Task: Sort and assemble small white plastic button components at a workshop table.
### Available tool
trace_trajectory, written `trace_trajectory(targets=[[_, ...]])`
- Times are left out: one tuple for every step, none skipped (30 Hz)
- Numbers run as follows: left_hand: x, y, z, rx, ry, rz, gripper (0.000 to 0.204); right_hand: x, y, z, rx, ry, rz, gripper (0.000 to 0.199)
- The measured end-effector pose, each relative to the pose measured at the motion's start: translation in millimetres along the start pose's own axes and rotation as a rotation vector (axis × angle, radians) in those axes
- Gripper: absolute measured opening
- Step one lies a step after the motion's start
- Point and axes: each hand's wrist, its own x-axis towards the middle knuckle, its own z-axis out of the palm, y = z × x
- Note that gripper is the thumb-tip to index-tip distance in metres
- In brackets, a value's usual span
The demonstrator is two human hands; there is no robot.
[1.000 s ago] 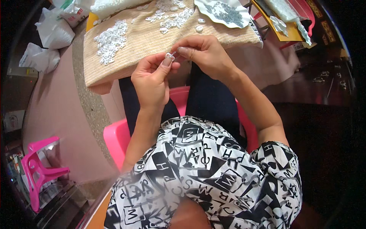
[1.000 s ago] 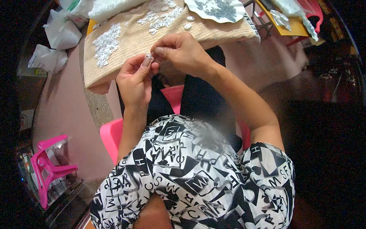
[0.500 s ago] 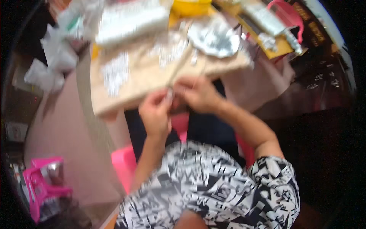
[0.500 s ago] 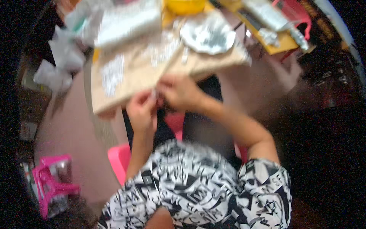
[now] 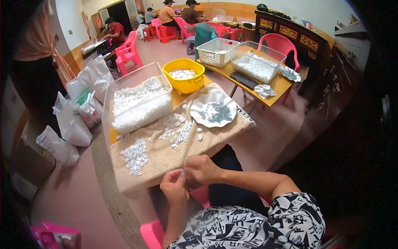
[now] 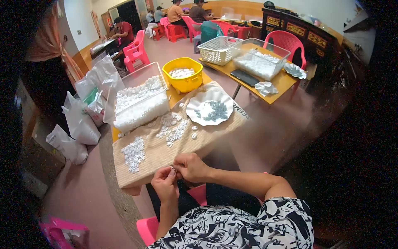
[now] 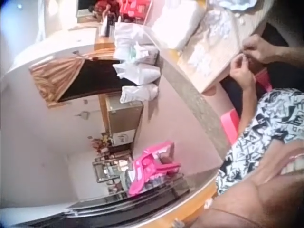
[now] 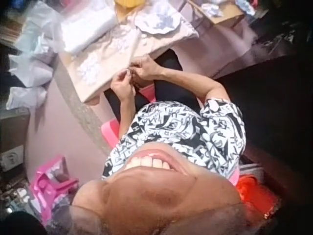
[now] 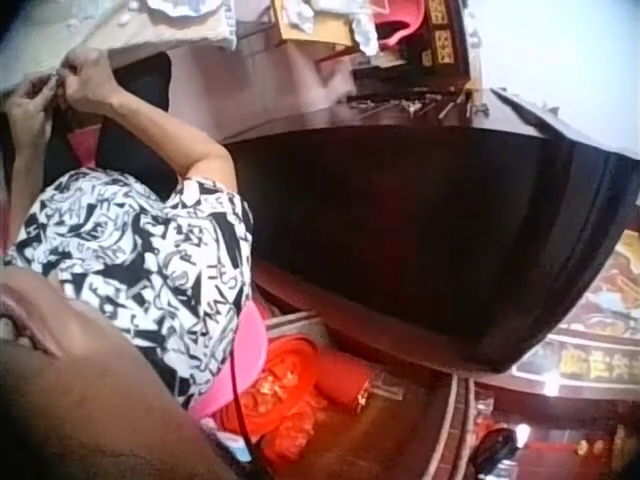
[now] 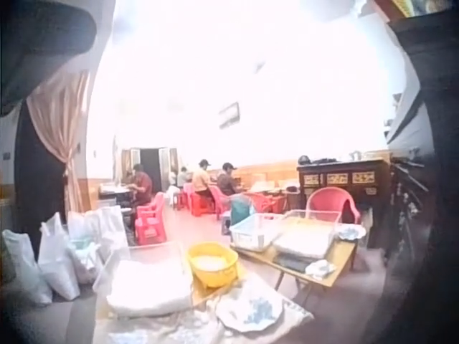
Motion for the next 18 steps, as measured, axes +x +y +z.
trace_trajectory(targets=[[1, -2, -2, 0.02, -0.008, 0.023, 0.006, 0, -1, -1, 0.013, -0.031, 0.057, 0.008], [2, -2, -2, 0.026, -0.017, 0.018, 0.006, 1, -1, -2, 0.027, -0.063, 0.115, 0.009], [2, 0, -1, 0.032, -0.02, 0.021, 0.006, 1, -1, -2, 0.031, -0.058, 0.112, 0.009], [1, 1, 1, 0.035, -0.017, 0.016, 0.006, 1, 0, -2, 0.017, -0.058, 0.103, 0.009], [0, 2, 2, 0.038, -0.015, 0.012, 0.006, 1, 1, -2, 0.003, -0.057, 0.093, 0.009], [0, 2, 2, 0.045, -0.019, 0.018, 0.006, 2, 3, 1, 0.007, -0.051, 0.087, 0.009], [1, 2, 1, 0.051, 0.007, 0.026, 0.007, 1, 4, 4, 0.014, -0.014, 0.053, 0.009], [1, 2, 0, 0.056, 0.032, 0.034, 0.008, 2, 5, 6, 0.021, 0.023, 0.019, 0.01], [0, 2, 1, 0.058, 0.03, 0.037, 0.008, 1, 5, 7, 0.023, 0.025, 0.015, 0.01], [0, 3, 2, 0.065, 0.046, 0.057, 0.008, 2, 6, 7, 0.026, 0.017, 0.021, 0.01], [-1, 4, 3, 0.072, 0.061, 0.077, 0.009, 1, 6, 8, 0.029, 0.01, 0.026, 0.011], [-1, 4, 2, 0.075, 0.058, 0.083, 0.009, 1, 7, 8, 0.032, 0.014, 0.02, 0.011], [-1, 3, 0, 0.101, 0.047, 0.073, 0.009, 0, 9, 9, 0.052, -0.013, 0.047, 0.011], [0, 2, -1, 0.128, 0.037, 0.062, 0.01, 0, 10, 9, 0.073, -0.04, 0.074, 0.012], [1, 0, -2, 0.136, 0.036, 0.067, 0.01, 0, 12, 10, 0.079, -0.036, 0.069, 0.012], [1, -2, -1, 0.118, 0.043, 0.08, 0.01, -1, 13, 10, 0.069, -0.025, 0.059, 0.013], [1, -4, 0, 0.101, 0.05, 0.092, 0.01, -1, 14, 9, 0.06, -0.014, 0.05, 0.013], [0, -3, 0, 0.112, 0.041, 0.06, 0.01, -2, 16, 11, 0.071, -0.007, 0.051, 0.013]])
